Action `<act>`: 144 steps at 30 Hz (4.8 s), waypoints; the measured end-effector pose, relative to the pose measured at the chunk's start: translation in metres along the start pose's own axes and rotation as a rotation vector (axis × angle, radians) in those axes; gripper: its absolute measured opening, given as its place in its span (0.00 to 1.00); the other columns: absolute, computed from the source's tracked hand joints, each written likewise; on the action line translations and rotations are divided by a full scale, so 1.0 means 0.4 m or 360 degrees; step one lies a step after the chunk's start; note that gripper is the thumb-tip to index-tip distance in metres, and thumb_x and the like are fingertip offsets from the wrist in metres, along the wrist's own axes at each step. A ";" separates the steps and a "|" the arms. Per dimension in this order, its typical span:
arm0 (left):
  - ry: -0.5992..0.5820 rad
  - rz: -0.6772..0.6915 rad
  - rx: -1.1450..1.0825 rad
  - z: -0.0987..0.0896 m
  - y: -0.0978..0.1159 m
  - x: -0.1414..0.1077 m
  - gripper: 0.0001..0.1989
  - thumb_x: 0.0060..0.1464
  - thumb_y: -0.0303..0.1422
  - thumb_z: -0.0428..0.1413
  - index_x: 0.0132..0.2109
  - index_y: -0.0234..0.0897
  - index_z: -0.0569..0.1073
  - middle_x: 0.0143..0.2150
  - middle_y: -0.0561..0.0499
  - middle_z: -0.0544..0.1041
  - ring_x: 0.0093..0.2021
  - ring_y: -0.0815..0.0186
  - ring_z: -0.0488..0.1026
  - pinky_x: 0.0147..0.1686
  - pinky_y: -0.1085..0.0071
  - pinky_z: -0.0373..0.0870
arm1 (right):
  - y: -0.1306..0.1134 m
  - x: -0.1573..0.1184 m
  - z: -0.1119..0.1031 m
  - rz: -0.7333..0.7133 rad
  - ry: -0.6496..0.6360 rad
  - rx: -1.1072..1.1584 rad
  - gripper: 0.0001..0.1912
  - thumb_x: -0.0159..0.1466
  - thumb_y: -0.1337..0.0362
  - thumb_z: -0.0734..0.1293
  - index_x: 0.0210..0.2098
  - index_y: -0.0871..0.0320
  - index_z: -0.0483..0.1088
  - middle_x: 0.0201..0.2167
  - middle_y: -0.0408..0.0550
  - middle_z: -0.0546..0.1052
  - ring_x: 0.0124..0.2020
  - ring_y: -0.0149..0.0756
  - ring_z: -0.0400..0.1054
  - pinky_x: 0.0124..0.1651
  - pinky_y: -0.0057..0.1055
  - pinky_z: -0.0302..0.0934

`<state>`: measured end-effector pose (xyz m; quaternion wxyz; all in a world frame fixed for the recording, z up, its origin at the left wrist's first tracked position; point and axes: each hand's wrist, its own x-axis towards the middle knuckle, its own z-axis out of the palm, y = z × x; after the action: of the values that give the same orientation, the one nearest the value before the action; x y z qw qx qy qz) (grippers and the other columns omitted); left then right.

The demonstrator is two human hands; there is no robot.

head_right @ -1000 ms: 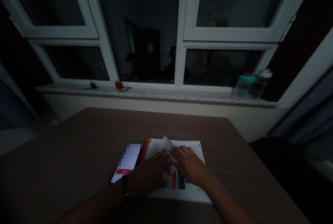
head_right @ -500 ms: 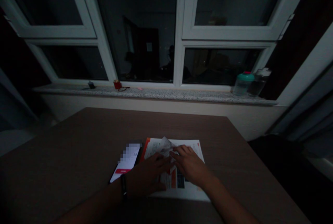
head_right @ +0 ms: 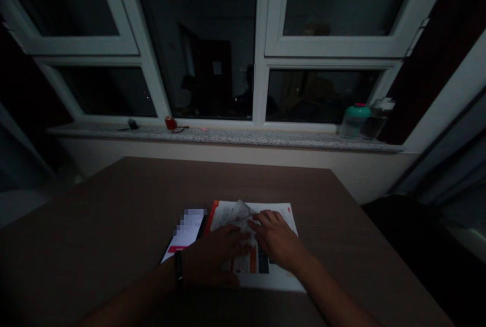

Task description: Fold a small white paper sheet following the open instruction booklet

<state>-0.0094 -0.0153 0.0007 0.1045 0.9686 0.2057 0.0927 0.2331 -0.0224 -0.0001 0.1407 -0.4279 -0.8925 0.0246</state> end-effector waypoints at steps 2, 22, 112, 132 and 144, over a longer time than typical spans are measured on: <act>-0.0004 0.0024 -0.0030 -0.004 -0.001 0.000 0.33 0.57 0.55 0.56 0.63 0.44 0.65 0.64 0.43 0.66 0.61 0.46 0.62 0.58 0.52 0.62 | -0.001 0.000 -0.002 0.0005 0.0005 0.0001 0.24 0.69 0.66 0.60 0.63 0.49 0.62 0.56 0.50 0.70 0.55 0.47 0.59 0.57 0.46 0.56; 0.0022 0.0022 -0.0278 -0.042 0.014 0.001 0.27 0.56 0.51 0.60 0.57 0.41 0.69 0.55 0.44 0.73 0.57 0.51 0.67 0.58 0.58 0.63 | -0.021 0.004 0.001 0.0118 0.0018 0.0050 0.23 0.67 0.62 0.65 0.62 0.49 0.65 0.55 0.51 0.70 0.56 0.48 0.59 0.57 0.46 0.55; 0.0016 -0.0010 -0.0191 -0.058 0.018 0.009 0.18 0.57 0.45 0.61 0.51 0.43 0.76 0.58 0.48 0.72 0.57 0.53 0.68 0.56 0.59 0.64 | 0.033 0.034 0.054 0.0420 0.0288 0.0029 0.09 0.66 0.70 0.66 0.38 0.51 0.77 0.37 0.46 0.73 0.44 0.42 0.64 0.45 0.36 0.53; 0.0042 -0.0009 -0.0057 -0.022 0.026 0.011 0.23 0.59 0.46 0.59 0.57 0.42 0.70 0.60 0.46 0.69 0.58 0.52 0.65 0.57 0.59 0.62 | 0.007 0.028 0.045 0.0104 0.0148 0.0146 0.15 0.65 0.75 0.62 0.48 0.55 0.73 0.41 0.49 0.73 0.45 0.40 0.64 0.49 0.35 0.59; 0.0514 -0.0960 0.0101 -0.017 0.005 0.013 0.12 0.58 0.36 0.59 0.45 0.38 0.65 0.41 0.50 0.73 0.41 0.59 0.72 0.38 0.66 0.65 | -0.024 0.026 0.021 -0.0043 -0.0018 0.0116 0.10 0.68 0.69 0.61 0.44 0.56 0.74 0.40 0.49 0.73 0.44 0.40 0.65 0.48 0.36 0.59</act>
<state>-0.0053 -0.0139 0.0085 0.0630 0.8398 0.4994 0.2033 0.2173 -0.0198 -0.0040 0.1516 -0.4103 -0.8974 0.0577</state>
